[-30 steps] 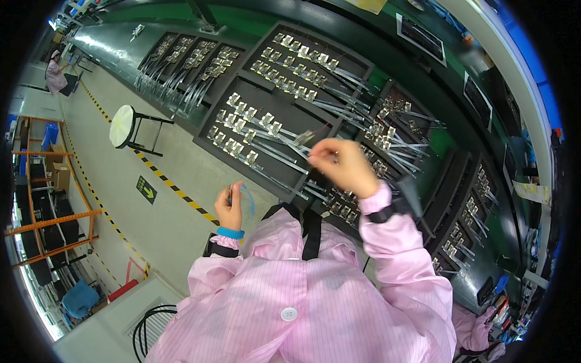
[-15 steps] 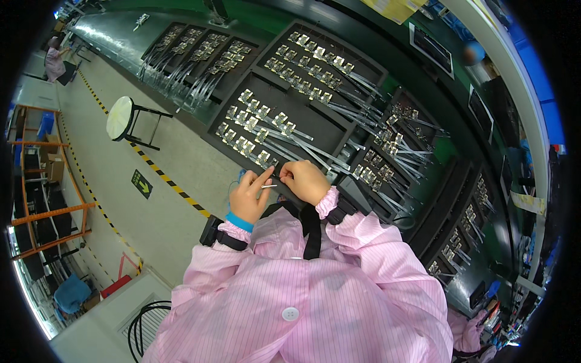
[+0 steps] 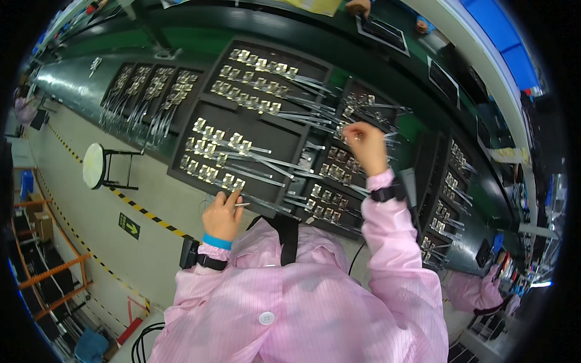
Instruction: The person assembles small metal and plastic components by hand, placing them on a tray.
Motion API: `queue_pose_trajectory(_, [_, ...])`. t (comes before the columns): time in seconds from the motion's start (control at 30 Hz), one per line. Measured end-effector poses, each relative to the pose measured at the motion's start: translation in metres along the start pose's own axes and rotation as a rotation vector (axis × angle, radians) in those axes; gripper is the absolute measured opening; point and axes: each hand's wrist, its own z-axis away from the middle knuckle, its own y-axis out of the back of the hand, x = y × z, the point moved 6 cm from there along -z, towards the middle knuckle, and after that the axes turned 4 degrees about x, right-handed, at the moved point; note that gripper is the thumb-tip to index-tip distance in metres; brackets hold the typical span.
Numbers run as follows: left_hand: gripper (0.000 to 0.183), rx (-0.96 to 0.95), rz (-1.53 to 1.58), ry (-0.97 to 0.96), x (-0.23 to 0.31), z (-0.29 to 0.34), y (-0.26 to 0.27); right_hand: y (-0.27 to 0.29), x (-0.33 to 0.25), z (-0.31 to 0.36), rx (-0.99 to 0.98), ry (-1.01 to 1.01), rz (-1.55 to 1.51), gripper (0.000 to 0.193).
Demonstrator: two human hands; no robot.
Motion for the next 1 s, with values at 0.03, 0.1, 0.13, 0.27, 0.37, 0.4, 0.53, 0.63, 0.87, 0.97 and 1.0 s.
queue_pose_trajectory(0.03, [0.021,-0.007,-0.013,-0.005,0.002,-0.001,0.003,0.025,0.034,-0.007,0.092,-0.029,0.03,0.013])
queue_pose_trajectory(0.1, [0.021,-0.018,-0.027,-0.02,0.003,-0.006,0.003,0.055,0.097,-0.013,0.105,-0.2,0.225,0.014])
queue_pose_trajectory(0.13, [0.021,-0.011,-0.012,-0.034,0.005,-0.007,0.003,0.058,0.12,-0.014,0.109,-0.208,0.223,0.014])
queue_pose_trajectory(0.27, [0.023,-0.072,0.006,-0.11,0.015,-0.013,0.001,0.039,0.145,-0.025,-0.029,-0.04,0.33,0.017])
queue_pose_trajectory(0.37, [0.025,-0.145,-0.005,-0.17,0.022,-0.016,-0.003,0.012,0.145,-0.033,-0.143,0.146,0.411,0.022])
queue_pose_trajectory(0.4, [0.024,-0.138,-0.022,-0.165,0.023,-0.016,-0.001,0.007,0.145,-0.036,-0.139,0.172,0.43,0.022])
queue_pose_trajectory(0.53, [0.022,-0.137,-0.061,-0.157,0.02,-0.017,-0.001,0.003,0.146,-0.039,-0.154,0.124,0.462,0.018])
queue_pose_trajectory(0.63, [0.02,-0.13,-0.059,-0.166,0.02,-0.02,0.0,0.008,0.145,-0.04,-0.121,0.19,0.386,0.014])
queue_pose_trajectory(0.87, [0.017,-0.101,-0.051,-0.192,0.015,-0.023,0.002,0.048,0.074,-0.038,-0.085,-0.005,0.13,0.012])
queue_pose_trajectory(0.97, [0.018,-0.073,-0.026,-0.2,0.011,-0.021,0.002,0.033,-0.004,-0.014,-0.201,0.029,-0.07,0.013])
queue_pose_trajectory(1.0, [0.018,-0.075,-0.022,-0.2,0.009,-0.022,0.0,0.018,-0.022,-0.003,-0.258,0.063,-0.129,0.012])
